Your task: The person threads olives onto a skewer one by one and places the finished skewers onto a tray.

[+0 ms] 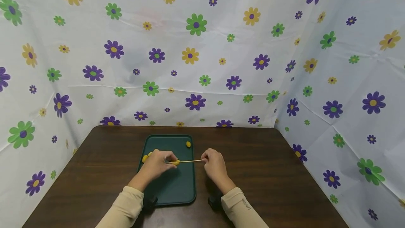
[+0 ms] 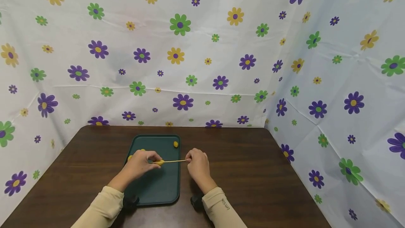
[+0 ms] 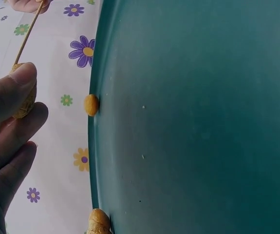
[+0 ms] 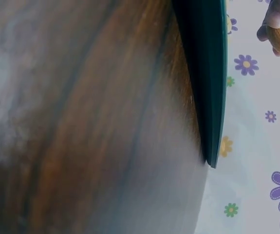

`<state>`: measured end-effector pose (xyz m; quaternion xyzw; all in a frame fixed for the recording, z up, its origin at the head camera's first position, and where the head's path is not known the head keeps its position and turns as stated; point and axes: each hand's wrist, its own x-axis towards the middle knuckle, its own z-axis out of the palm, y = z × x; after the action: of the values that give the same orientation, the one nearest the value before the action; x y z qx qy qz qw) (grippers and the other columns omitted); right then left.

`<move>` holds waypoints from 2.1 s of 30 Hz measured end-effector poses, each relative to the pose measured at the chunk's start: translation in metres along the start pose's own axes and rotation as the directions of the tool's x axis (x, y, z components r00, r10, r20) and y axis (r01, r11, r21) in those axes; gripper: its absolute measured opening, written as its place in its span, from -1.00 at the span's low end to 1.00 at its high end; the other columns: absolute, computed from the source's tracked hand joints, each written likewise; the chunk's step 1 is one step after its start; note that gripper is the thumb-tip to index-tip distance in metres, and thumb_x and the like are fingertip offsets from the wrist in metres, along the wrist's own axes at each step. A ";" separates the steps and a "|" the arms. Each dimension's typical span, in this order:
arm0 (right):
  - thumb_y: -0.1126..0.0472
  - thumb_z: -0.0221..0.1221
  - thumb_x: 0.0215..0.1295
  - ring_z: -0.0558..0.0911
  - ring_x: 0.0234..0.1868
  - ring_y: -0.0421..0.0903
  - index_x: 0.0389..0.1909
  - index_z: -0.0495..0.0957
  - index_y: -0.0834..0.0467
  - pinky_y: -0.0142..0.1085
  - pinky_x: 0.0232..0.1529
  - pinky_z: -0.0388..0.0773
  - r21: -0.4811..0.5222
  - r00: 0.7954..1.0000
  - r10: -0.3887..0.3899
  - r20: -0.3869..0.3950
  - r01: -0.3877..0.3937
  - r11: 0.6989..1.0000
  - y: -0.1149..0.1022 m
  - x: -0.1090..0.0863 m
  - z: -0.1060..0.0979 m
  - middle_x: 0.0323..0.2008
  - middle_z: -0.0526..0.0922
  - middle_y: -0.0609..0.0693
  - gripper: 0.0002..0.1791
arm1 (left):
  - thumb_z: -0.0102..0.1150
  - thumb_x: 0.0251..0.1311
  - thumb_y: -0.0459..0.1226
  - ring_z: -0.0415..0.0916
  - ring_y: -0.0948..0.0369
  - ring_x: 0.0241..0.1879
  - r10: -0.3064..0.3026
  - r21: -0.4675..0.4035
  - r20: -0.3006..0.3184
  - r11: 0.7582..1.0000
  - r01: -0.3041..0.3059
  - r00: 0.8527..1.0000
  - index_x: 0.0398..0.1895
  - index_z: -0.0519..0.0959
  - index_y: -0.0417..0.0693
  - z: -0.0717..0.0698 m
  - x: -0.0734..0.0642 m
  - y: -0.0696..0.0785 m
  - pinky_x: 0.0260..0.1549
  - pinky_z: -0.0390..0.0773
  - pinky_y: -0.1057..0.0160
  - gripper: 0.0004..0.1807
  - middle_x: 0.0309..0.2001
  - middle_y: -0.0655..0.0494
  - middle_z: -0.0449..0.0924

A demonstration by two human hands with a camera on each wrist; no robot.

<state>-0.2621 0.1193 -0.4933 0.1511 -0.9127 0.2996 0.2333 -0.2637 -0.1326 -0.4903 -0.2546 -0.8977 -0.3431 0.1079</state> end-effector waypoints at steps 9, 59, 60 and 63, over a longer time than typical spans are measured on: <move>0.56 0.39 -0.01 0.54 -0.43 -0.17 -0.60 0.57 0.07 -0.25 -0.33 0.54 0.002 1.000 0.002 0.001 -0.002 1.000 -0.001 0.001 0.001 -0.52 0.56 -0.16 -0.67 | 0.58 -0.02 -0.31 0.65 0.37 -0.31 -0.003 0.016 0.010 1.000 0.003 1.000 -0.31 0.74 0.12 -0.001 0.000 0.000 -0.25 0.67 0.30 -0.78 -0.33 0.32 0.74; 0.53 0.35 0.03 0.52 -0.44 -0.18 -0.57 0.59 0.07 -0.26 -0.35 0.53 -0.023 0.998 0.045 0.052 -0.044 0.999 -0.006 -0.006 0.004 -0.49 0.56 -0.16 -0.71 | 0.59 -0.05 -0.35 0.63 0.31 -0.35 0.116 0.118 0.018 0.986 -0.117 0.993 -0.38 0.69 0.09 0.006 0.002 0.010 -0.30 0.66 0.29 -0.76 -0.37 0.28 0.71; 0.53 0.35 0.03 0.52 -0.44 -0.19 -0.57 0.58 0.07 -0.26 -0.35 0.53 -0.022 0.998 0.045 0.051 -0.044 0.999 -0.006 -0.006 0.004 -0.50 0.55 -0.16 -0.71 | 0.59 -0.05 -0.35 0.63 0.32 -0.35 0.116 0.118 0.018 0.986 -0.117 0.993 -0.38 0.69 0.10 0.006 0.002 0.010 -0.30 0.66 0.29 -0.76 -0.37 0.28 0.71; 0.54 0.35 0.02 0.50 -0.45 -0.21 -0.58 0.58 0.08 -0.29 -0.37 0.51 -0.020 0.998 0.041 0.044 -0.040 0.999 -0.006 -0.006 0.005 -0.51 0.54 -0.17 -0.71 | 0.59 -0.05 -0.35 0.62 0.33 -0.35 0.119 0.116 0.016 0.986 -0.120 0.993 -0.38 0.69 0.11 0.006 0.002 0.009 -0.29 0.66 0.29 -0.76 -0.37 0.29 0.71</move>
<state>-0.2563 0.1122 -0.4973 0.1370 -0.9233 0.2922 0.2080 -0.2609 -0.1221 -0.4892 -0.3028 -0.8999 -0.2816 0.1388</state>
